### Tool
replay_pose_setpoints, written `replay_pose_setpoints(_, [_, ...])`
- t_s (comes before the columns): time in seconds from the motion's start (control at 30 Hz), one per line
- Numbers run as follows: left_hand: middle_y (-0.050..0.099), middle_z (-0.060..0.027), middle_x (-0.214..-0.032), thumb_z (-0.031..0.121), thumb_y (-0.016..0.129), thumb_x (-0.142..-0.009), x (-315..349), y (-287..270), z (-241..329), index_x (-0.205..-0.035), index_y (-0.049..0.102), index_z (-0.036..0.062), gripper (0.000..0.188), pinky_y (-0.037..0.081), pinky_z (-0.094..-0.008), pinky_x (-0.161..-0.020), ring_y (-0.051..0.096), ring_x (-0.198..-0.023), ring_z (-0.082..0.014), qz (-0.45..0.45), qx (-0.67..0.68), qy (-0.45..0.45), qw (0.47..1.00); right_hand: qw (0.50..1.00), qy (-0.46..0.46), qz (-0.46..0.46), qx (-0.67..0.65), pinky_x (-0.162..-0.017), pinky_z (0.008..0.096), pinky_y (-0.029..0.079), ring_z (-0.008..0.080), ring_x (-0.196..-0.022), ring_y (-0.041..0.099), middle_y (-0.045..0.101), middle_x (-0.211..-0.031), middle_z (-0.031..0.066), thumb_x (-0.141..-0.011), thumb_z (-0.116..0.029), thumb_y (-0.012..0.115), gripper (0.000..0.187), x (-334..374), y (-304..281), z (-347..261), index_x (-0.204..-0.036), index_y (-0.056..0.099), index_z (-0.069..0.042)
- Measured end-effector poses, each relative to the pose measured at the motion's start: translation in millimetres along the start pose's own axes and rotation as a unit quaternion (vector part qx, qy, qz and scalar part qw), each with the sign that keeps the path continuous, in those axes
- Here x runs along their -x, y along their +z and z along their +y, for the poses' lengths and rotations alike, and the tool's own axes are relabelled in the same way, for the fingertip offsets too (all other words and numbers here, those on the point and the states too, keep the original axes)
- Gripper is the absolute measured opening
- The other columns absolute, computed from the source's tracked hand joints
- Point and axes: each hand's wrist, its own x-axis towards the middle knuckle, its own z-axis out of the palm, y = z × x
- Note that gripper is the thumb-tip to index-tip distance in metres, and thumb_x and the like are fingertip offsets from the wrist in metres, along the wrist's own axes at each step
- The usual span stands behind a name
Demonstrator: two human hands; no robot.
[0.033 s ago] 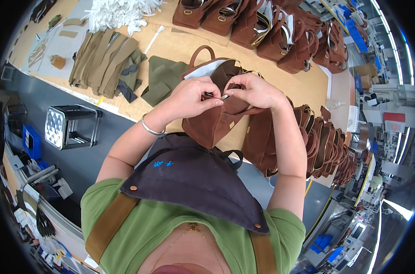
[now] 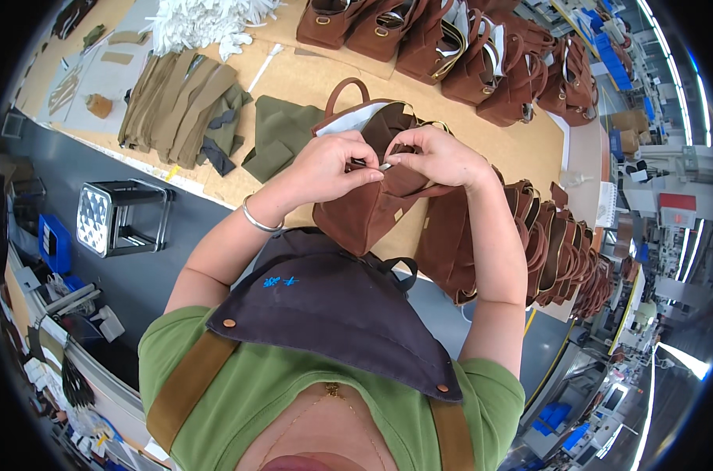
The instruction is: Assembling and inspecting leather tote bags at a workshop station.
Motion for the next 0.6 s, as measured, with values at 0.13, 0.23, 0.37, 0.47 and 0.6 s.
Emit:
replay_pose_setpoints(0.13, [0.062, -0.0062, -0.077, 0.025, 0.075, -0.083, -0.3, -0.4, 2.8, -0.082, 0.069, 0.0075, 0.018, 0.045, -0.0350, -0.061, 0.060, -0.066, -0.0222, -0.018, 0.002, -0.014, 1.000, 0.999, 0.000, -0.029, -0.017, -0.084, 0.0283, 0.050, 0.0097, -0.085, 0.061, 0.070, -0.090, 0.0043, -0.091, -0.009, 0.063, 0.014, 0.7, -0.8, -2.5, -0.101, 0.070, -0.003])
replay_pose_setpoints(0.23, [0.062, -0.0066, -0.075, 0.025, 0.075, -0.083, -0.8, 0.0, 3.2, -0.080, 0.069, 0.0070, 0.019, 0.045, -0.0354, -0.060, 0.060, -0.066, -0.0223, -0.020, -0.004, -0.024, 1.000, 0.999, 0.005, -0.036, -0.039, -0.080, 0.0271, 0.051, 0.0081, -0.084, 0.060, 0.070, -0.090, 0.0025, -0.091, -0.009, 0.063, 0.015, 1.7, -1.6, -2.4, -0.102, 0.070, -0.003])
replay_pose_setpoints(0.37, [0.062, -0.0070, -0.073, 0.024, 0.075, -0.082, -0.6, 2.6, 2.0, -0.077, 0.069, 0.0066, 0.019, 0.045, -0.0361, -0.059, 0.060, -0.064, -0.0229, -0.005, -0.002, -0.028, 1.000, 0.998, 0.020, -0.037, -0.056, -0.074, 0.0252, 0.053, 0.0056, -0.084, 0.059, 0.069, -0.089, -0.0002, -0.091, -0.009, 0.063, 0.015, 1.8, -0.5, -2.4, -0.103, 0.070, -0.003])
replay_pose_setpoints(0.47, [0.063, -0.0072, -0.073, 0.024, 0.075, -0.081, -0.5, 4.3, 1.4, -0.076, 0.069, 0.0066, 0.020, 0.045, -0.0364, -0.059, 0.059, -0.063, -0.0234, 0.005, -0.006, -0.026, 1.000, 0.997, 0.012, -0.041, -0.061, -0.071, 0.0245, 0.053, 0.0050, -0.083, 0.058, 0.069, -0.090, -0.0004, -0.092, -0.009, 0.062, 0.015, 2.1, -0.3, -1.2, -0.103, 0.070, -0.002])
replay_pose_setpoints(0.6, [0.064, -0.0075, -0.074, 0.025, 0.075, -0.080, -0.3, 4.6, 2.9, -0.076, 0.068, 0.0067, 0.020, 0.045, -0.0365, -0.058, 0.060, -0.063, -0.0237, 0.012, -0.008, -0.037, 0.999, 0.996, 0.028, -0.045, -0.069, -0.071, 0.0250, 0.054, 0.0055, -0.083, 0.059, 0.069, -0.091, -0.0002, -0.093, -0.009, 0.062, 0.015, 3.6, -0.4, -5.6, -0.103, 0.069, -0.002])
